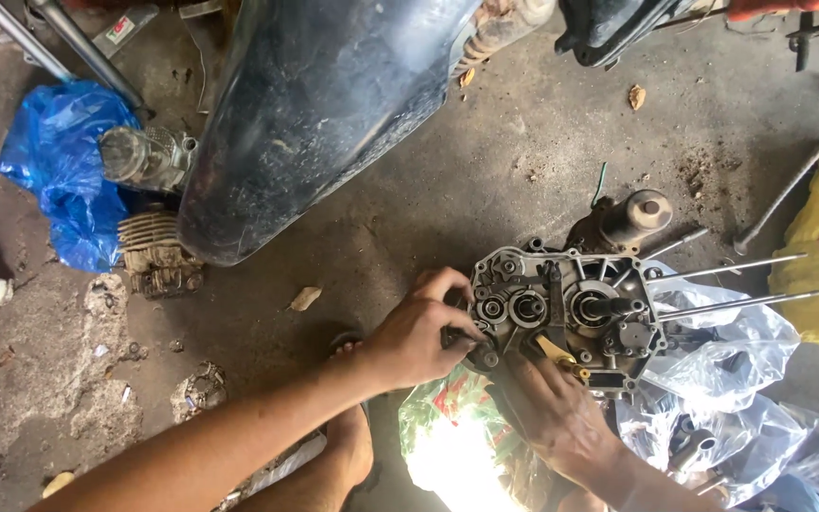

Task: The person sits on the floor and works on a disassembled motorcycle engine, using a wrench to tighten bolts and inserting small metal parts. The person then stands up, retrieves a red oil container from a shelf, and pours oil into the engine.

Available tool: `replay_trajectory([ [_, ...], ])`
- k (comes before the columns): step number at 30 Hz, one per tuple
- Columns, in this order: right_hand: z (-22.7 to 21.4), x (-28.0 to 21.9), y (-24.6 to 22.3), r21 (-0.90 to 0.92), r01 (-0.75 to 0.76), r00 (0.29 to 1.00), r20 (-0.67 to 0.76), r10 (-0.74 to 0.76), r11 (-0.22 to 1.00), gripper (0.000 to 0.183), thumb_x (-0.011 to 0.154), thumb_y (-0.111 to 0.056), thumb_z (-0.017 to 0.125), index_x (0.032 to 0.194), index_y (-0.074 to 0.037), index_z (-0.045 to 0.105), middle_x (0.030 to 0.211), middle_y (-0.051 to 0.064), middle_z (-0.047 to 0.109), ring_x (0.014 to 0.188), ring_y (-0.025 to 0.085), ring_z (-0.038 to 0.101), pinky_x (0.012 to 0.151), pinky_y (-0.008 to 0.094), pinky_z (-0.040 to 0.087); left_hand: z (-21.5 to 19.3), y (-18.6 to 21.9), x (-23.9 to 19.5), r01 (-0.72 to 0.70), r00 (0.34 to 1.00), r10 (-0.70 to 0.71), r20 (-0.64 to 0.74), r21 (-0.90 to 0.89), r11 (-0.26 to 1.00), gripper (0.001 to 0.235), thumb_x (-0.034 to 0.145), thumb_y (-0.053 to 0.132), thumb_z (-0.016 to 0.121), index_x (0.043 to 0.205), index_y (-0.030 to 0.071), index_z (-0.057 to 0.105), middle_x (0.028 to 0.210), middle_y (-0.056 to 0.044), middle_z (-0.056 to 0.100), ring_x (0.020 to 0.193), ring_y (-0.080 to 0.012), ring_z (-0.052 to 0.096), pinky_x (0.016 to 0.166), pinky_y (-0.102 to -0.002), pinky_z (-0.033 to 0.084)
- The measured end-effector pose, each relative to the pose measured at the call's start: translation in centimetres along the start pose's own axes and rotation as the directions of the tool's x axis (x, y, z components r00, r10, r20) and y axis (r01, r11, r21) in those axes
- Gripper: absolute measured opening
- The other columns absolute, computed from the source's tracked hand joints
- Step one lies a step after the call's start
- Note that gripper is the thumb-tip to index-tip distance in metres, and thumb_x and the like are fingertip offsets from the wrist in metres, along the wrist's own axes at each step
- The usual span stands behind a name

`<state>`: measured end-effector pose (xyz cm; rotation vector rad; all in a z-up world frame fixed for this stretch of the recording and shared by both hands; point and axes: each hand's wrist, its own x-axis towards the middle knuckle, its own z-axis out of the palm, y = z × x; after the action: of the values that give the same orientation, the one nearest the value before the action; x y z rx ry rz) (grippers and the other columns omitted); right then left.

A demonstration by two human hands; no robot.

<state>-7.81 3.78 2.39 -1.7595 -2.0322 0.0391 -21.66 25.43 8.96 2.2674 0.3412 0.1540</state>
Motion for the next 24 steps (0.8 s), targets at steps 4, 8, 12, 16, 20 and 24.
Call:
replay_trajectory([
  [4,0.3,-0.1,-0.1,-0.053,-0.038,0.999,0.003,0.038,0.998,0.049,0.074,-0.013,0.079,0.12,0.0,0.068,0.12,0.02,0.065,0.092,0.024,0.067,0.073,0.038,0.062,0.4,-0.5,0.7,0.177,0.983,-0.182,-0.024,-0.151,0.973,0.01,0.074,0.013,0.085,0.08,0.008,0.078,0.127,-0.015,0.059,0.122,-0.0309,0.061,0.105,-0.042,0.049],
  [8,0.2,0.1,-0.2,0.016,-0.035,0.999,-0.009,0.035,0.999,0.047,0.077,-0.015,0.08,0.119,0.002,0.067,0.12,0.021,0.065,0.09,0.024,0.067,0.07,0.037,0.061,0.6,-0.6,1.7,0.328,0.945,-0.323,0.058,-0.151,0.933,0.012,0.07,0.011,0.086,0.075,0.006,0.076,0.134,-0.023,0.059,0.126,-0.0365,0.059,0.107,-0.045,0.047],
  [12,-1.3,1.3,-0.4,0.036,-0.026,0.998,-0.064,0.028,0.999,0.041,0.079,-0.014,0.08,0.115,0.001,0.068,0.119,0.02,0.067,0.091,0.024,0.068,0.07,0.035,0.061,0.6,-0.2,2.0,0.381,0.924,-0.372,0.088,-0.145,0.913,0.014,0.067,0.01,0.085,0.071,0.005,0.074,0.135,-0.024,0.059,0.125,-0.0359,0.061,0.104,-0.042,0.05],
  [16,-0.5,0.7,0.1,0.063,-0.025,1.0,0.014,0.024,0.998,0.04,0.078,-0.011,0.079,0.114,0.004,0.069,0.115,0.02,0.068,0.086,0.023,0.067,0.066,0.035,0.061,0.9,-0.5,1.8,0.391,0.921,-0.384,0.069,-0.15,0.908,0.013,0.067,0.01,0.085,0.07,0.004,0.073,0.138,-0.024,0.057,0.124,-0.0363,0.061,0.103,-0.042,0.05],
  [20,-0.1,0.4,0.6,0.01,0.034,0.999,-0.016,-0.034,0.999,0.033,0.081,-0.004,0.077,0.113,0.002,0.07,0.118,0.02,0.068,0.087,0.021,0.067,0.064,0.028,0.06,1.1,-0.6,1.7,0.405,0.915,-0.398,0.07,-0.151,0.902,0.015,0.068,0.01,0.085,0.07,0.004,0.072,0.139,-0.021,0.055,0.123,-0.0342,0.062,0.101,-0.042,0.052],
  [24,-1.7,1.3,-0.1,-0.01,0.039,0.997,0.074,-0.038,0.999,0.03,0.081,-0.003,0.077,0.111,-0.001,0.072,0.108,0.014,0.067,0.086,0.021,0.066,0.064,0.03,0.059,1.1,-0.5,1.3,0.426,0.904,-0.418,0.083,-0.141,0.894,0.016,0.07,0.012,0.086,0.071,0.005,0.072,0.142,-0.019,0.054,0.124,-0.0328,0.06,0.102,-0.041,0.051],
])
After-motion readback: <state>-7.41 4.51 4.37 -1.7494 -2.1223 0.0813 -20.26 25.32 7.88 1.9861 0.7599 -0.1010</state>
